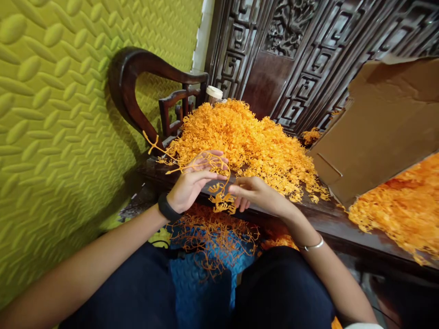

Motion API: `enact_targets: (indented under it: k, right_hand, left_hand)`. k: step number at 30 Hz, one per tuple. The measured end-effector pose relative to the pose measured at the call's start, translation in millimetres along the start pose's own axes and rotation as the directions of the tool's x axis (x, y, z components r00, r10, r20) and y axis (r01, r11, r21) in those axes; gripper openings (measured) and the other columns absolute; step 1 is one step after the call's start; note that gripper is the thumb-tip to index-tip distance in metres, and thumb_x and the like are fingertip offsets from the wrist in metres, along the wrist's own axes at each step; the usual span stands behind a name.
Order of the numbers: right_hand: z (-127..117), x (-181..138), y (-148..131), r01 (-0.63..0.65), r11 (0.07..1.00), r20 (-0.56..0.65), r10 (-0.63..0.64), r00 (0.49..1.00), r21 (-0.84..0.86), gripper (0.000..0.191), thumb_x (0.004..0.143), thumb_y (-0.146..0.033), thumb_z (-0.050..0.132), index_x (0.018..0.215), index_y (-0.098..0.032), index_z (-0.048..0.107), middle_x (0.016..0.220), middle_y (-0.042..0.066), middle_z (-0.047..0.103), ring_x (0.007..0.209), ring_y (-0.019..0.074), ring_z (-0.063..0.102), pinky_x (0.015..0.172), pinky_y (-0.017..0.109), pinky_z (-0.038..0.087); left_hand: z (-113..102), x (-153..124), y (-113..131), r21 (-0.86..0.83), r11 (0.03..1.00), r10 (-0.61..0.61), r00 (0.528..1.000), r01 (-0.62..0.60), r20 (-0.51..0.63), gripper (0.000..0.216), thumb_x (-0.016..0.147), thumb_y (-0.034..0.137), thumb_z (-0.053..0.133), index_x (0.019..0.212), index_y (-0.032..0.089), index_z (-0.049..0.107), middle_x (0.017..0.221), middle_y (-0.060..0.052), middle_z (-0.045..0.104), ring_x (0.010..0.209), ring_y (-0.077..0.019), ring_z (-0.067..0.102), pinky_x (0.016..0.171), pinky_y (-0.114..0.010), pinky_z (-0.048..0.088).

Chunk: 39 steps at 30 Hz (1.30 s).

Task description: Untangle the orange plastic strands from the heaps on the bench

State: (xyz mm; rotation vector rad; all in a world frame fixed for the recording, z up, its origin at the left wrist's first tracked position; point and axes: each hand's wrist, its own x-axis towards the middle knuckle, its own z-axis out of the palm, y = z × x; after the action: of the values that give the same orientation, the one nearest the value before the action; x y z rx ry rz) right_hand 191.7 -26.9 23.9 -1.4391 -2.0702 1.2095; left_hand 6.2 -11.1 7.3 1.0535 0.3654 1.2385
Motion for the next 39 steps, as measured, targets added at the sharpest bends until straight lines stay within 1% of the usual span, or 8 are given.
enact_targets:
  k: [6, 13, 17, 23, 28, 32, 35, 39]
  right_hand:
    - [7.4, 4.3, -4.3, 0.155, 0.981, -0.019, -0.158, 0.987, -0.114, 0.022, 0.070, -0.033, 0.067, 0.074, -0.013, 0.058, 0.065, 0.001, 0.061, 0.058, 0.0096, 0.054, 0.054, 0.023, 0.042]
    - [-1.6, -10.0, -16.6, 0.388, 0.919, -0.189, -0.395, 0.899, -0.071, 0.017, 0.072, -0.030, 0.066, 0.081, -0.016, 0.061, 0.083, 0.003, 0.062, 0.074, 0.0126, 0.057, 0.069, 0.026, 0.046]
    - [-5.4, -11.7, -15.4, 0.381, 0.922, -0.230, -0.386, 0.893, -0.070, 0.015, 0.072, -0.027, 0.066, 0.082, -0.017, 0.061, 0.082, 0.003, 0.063, 0.074, 0.0123, 0.057, 0.069, 0.027, 0.047]
    - [-19.5, -13.9, -4.7, 0.332, 0.943, -0.481, -0.277, 0.831, 0.031, 0.014, 0.067, -0.020, 0.064, 0.079, -0.018, 0.057, 0.077, 0.001, 0.061, 0.069, 0.0112, 0.059, 0.065, 0.026, 0.048]
    - [-28.4, -18.0, 3.4, 0.201, 0.944, -0.765, -0.329, 0.553, -0.261, 0.008, 0.069, -0.023, 0.063, 0.073, -0.018, 0.058, 0.071, 0.001, 0.062, 0.061, 0.0116, 0.056, 0.061, 0.028, 0.045]
    - [-31.9, -20.6, 6.8, -0.063, 0.839, -0.817, -0.506, 0.276, -0.540, 0.008, 0.074, -0.027, 0.063, 0.074, -0.019, 0.060, 0.074, 0.001, 0.063, 0.073, 0.0170, 0.056, 0.073, 0.035, 0.041]
    - [-33.8, -22.3, 7.7, -0.208, 0.806, -0.831, -0.548, 0.096, -0.555, 0.010, 0.077, -0.030, 0.062, 0.078, -0.020, 0.061, 0.075, 0.003, 0.062, 0.074, 0.0196, 0.053, 0.074, 0.039, 0.039]
    - [-33.8, -22.6, 7.8, -0.086, 0.867, -0.869, -0.495, -0.020, -0.492, 0.015, 0.082, -0.032, 0.055, 0.087, -0.018, 0.058, 0.084, 0.006, 0.061, 0.066, 0.0167, 0.054, 0.065, 0.034, 0.043]
  left_hand:
    - [-2.1, 1.0, -5.9, 0.164, 0.985, 0.065, 0.998, -0.062, -0.015, 0.021, 0.067, 0.015, 0.065, 0.087, 0.017, 0.058, 0.112, -0.006, 0.057, 0.107, -0.0203, 0.052, 0.094, -0.039, 0.040]
    - [-3.9, -3.8, -6.4, 0.564, 0.826, -0.052, 0.993, -0.017, 0.107, 0.058, 0.055, 0.036, 0.078, 0.103, 0.019, 0.051, 0.116, -0.009, 0.053, 0.111, -0.0254, 0.046, 0.096, -0.042, 0.034]
    - [-3.7, -1.9, -5.4, 0.534, 0.845, -0.014, 0.998, -0.023, 0.064, 0.047, 0.071, 0.057, 0.058, 0.097, 0.017, 0.057, 0.103, -0.009, 0.059, 0.102, -0.0249, 0.051, 0.094, -0.043, 0.035]
    - [-13.1, 6.0, -8.2, 0.323, 0.941, 0.104, 0.994, -0.103, 0.016, 0.038, 0.070, 0.034, 0.068, 0.102, 0.020, 0.053, 0.128, -0.009, 0.048, 0.120, -0.0275, 0.044, 0.098, -0.047, 0.035]
    - [-15.7, 2.4, -0.7, 0.387, 0.873, 0.268, 0.955, -0.298, 0.131, 0.066, 0.067, 0.027, 0.071, 0.126, 0.032, 0.040, 0.149, -0.006, 0.019, 0.134, -0.0320, 0.022, 0.097, -0.050, 0.037]
    - [-12.3, -6.2, 3.3, 0.618, 0.550, 0.326, 0.826, -0.562, 0.460, 0.084, 0.059, 0.021, 0.077, 0.132, 0.036, 0.037, 0.151, -0.004, 0.015, 0.137, -0.0369, 0.009, 0.103, -0.056, 0.027]
    - [-9.6, -9.9, -2.5, 0.569, 0.354, 0.149, 0.645, -0.743, 0.750, 0.067, 0.072, 0.008, 0.062, 0.128, 0.042, 0.044, 0.138, 0.001, 0.043, 0.134, -0.0287, 0.027, 0.107, -0.053, 0.024]
    - [-1.2, -15.4, -9.7, 0.509, 0.369, -0.136, 0.496, -0.778, 0.858, 0.064, 0.079, 0.002, 0.051, 0.122, 0.049, 0.047, 0.125, 0.008, 0.057, 0.124, -0.0176, 0.044, 0.108, -0.039, 0.031]
